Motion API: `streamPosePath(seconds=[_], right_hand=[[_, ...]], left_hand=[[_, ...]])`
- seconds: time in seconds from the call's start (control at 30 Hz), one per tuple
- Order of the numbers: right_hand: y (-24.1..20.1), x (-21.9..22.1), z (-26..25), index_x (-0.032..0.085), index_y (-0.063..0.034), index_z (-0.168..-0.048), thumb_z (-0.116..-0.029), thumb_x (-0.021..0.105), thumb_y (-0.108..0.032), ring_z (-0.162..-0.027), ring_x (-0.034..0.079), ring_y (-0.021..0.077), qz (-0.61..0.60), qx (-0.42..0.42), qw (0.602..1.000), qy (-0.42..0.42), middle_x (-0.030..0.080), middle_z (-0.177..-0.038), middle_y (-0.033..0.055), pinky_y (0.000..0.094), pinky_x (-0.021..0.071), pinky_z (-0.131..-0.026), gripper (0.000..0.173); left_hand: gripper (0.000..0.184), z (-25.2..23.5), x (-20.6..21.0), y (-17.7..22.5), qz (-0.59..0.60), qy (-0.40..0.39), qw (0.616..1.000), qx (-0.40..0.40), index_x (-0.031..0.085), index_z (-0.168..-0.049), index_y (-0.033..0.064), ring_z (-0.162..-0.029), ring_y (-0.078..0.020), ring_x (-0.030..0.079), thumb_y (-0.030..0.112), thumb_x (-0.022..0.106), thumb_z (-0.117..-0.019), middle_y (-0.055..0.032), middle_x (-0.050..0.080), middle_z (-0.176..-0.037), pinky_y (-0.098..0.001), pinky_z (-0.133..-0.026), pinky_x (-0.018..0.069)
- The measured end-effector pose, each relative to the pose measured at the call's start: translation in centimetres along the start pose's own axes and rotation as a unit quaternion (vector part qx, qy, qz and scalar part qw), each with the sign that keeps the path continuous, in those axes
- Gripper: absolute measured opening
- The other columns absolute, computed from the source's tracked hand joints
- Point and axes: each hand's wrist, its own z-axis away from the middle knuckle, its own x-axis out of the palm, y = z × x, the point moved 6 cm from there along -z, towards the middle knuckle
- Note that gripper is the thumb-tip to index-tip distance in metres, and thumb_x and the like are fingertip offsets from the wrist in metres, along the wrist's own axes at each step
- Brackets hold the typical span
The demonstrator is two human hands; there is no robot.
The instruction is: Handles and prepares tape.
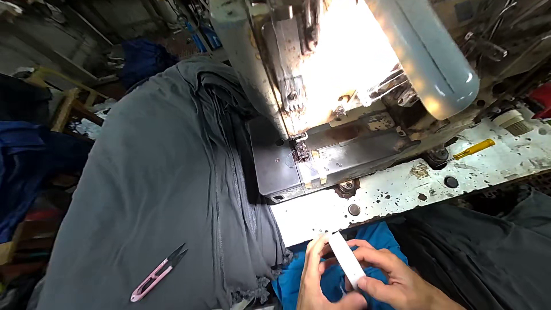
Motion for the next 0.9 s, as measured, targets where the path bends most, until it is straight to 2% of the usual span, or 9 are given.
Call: streamPosePath(seconds=[0.17,0.23,0.37,0.47,0.53,0.63,0.67,0.77,0.9], right_hand=[[-0.1,0.2,-0.2,0.065,-0.0023,-0.123,-0.1019,0.058,-0.02,-0.109,0.063,0.0033,-0.013,0.006,0.999,-0.038,0.072,-0.11,0.0048,0.0263,0.045,-0.106,0.028],[-0.1,0.3,0.0,0.066,-0.0019,-0.116,-0.098,0.057,-0.012,-0.111,0.062,0.0026,-0.013,0.004,0.999,-0.039,0.071,-0.11,0.0042,0.0239,0.0447,-0.107,0.023],[-0.3,0.4,0.1,0.068,-0.0006,-0.107,-0.094,0.056,-0.008,-0.111,0.064,0.0037,-0.002,0.018,0.999,-0.031,0.074,-0.104,0.0052,0.0278,0.0381,-0.114,0.019],[-1.3,0.6,-0.3,0.068,0.0111,-0.094,-0.0907,0.051,-0.002,-0.101,0.069,0.0112,-0.017,0.032,0.999,-0.023,0.075,-0.092,0.0148,0.0331,0.0331,-0.117,0.021],[-0.6,0.6,-0.1,0.066,0.0037,-0.093,-0.0952,0.051,-0.006,-0.096,0.069,0.0049,-0.035,0.015,0.999,-0.023,0.074,-0.087,0.0075,0.0316,0.0358,-0.117,0.018],[0.5,0.1,0.1,0.065,-0.0032,-0.095,-0.0998,0.05,-0.011,-0.086,0.066,0.0009,-0.086,0.02,0.996,-0.01,0.07,-0.083,0.0008,0.0262,0.0475,-0.104,0.018],[0.7,-0.1,0.1,0.066,-0.0043,-0.096,-0.1011,0.049,-0.013,-0.083,0.065,-0.0004,-0.104,0.027,0.994,-0.009,0.069,-0.083,-0.0003,0.0216,0.0513,-0.094,0.019],[0.8,0.0,0.0,0.066,-0.0048,-0.097,-0.1027,0.049,-0.015,-0.08,0.063,-0.0022,-0.145,0.035,0.989,-0.022,0.067,-0.084,-0.0013,0.0173,0.0535,-0.082,0.02],[0.8,0.3,-0.2,0.064,-0.0049,-0.098,-0.1037,0.048,-0.016,-0.078,0.062,-0.0022,-0.164,0.017,0.986,-0.032,0.066,-0.08,-0.001,0.0188,0.0522,-0.086,0.02]], left_hand=[[0.088,-0.3,-0.2,-1.9,0.185,0.055,0.964,-0.184,0.041,-0.131,-0.0036,-0.097,-0.0091,0.069,0.065,0.068,-0.0842,-0.0033,0.067,-0.113,-0.0277,-0.081,0.0604],[0.083,-0.1,-0.3,-2.4,0.246,0.07,0.935,-0.247,0.043,-0.128,0.0044,-0.087,-0.0116,0.073,0.067,0.07,-0.0806,-0.0008,0.07,-0.104,-0.0294,-0.07,0.0625],[0.058,-0.1,0.2,-2.4,0.316,0.046,0.898,-0.303,0.045,-0.128,0.0073,-0.079,-0.0163,0.075,0.054,0.055,-0.0958,-0.0051,0.074,-0.101,-0.0309,-0.061,0.0627],[0.065,-0.3,0.4,-2.4,0.36,0.003,0.876,-0.321,0.047,-0.126,0.0102,-0.076,-0.0178,0.075,0.065,0.059,-0.0924,-0.0046,0.074,-0.102,-0.032,-0.057,0.0625],[0.067,-0.1,0.3,-2.7,0.348,-0.023,0.88,-0.321,0.046,-0.127,0.0096,-0.074,-0.0214,0.076,0.067,0.054,-0.0945,-0.007,0.076,-0.103,-0.0352,-0.058,0.0636],[0.047,-0.5,-1.0,-2.3,0.148,0.003,0.962,-0.229,0.047,-0.128,-0.0002,-0.081,-0.0101,0.073,0.041,0.035,-0.1081,-0.0009,0.072,-0.104,-0.0281,-0.066,0.0634],[0.045,-0.8,-1.4,-1.9,0.087,0.019,0.982,-0.164,0.05,-0.127,-0.0038,-0.092,-0.0054,0.071,0.036,0.04,-0.1076,-0.0006,0.07,-0.11,-0.024,-0.077,0.0609],[0.067,-1.6,-1.9,-0.5,0.033,0.005,0.999,0.013,0.057,-0.134,-0.0002,-0.126,-0.0092,0.061,0.058,0.051,-0.1007,-0.006,0.066,-0.133,-0.0286,-0.108,0.0492],[0.053,-2.2,-1.3,0.8,0.053,-0.042,0.995,0.074,0.066,-0.13,0.0117,-0.122,-0.0041,0.06,0.053,0.045,-0.1049,0.0031,0.068,-0.128,-0.0242,-0.106,0.0479]])
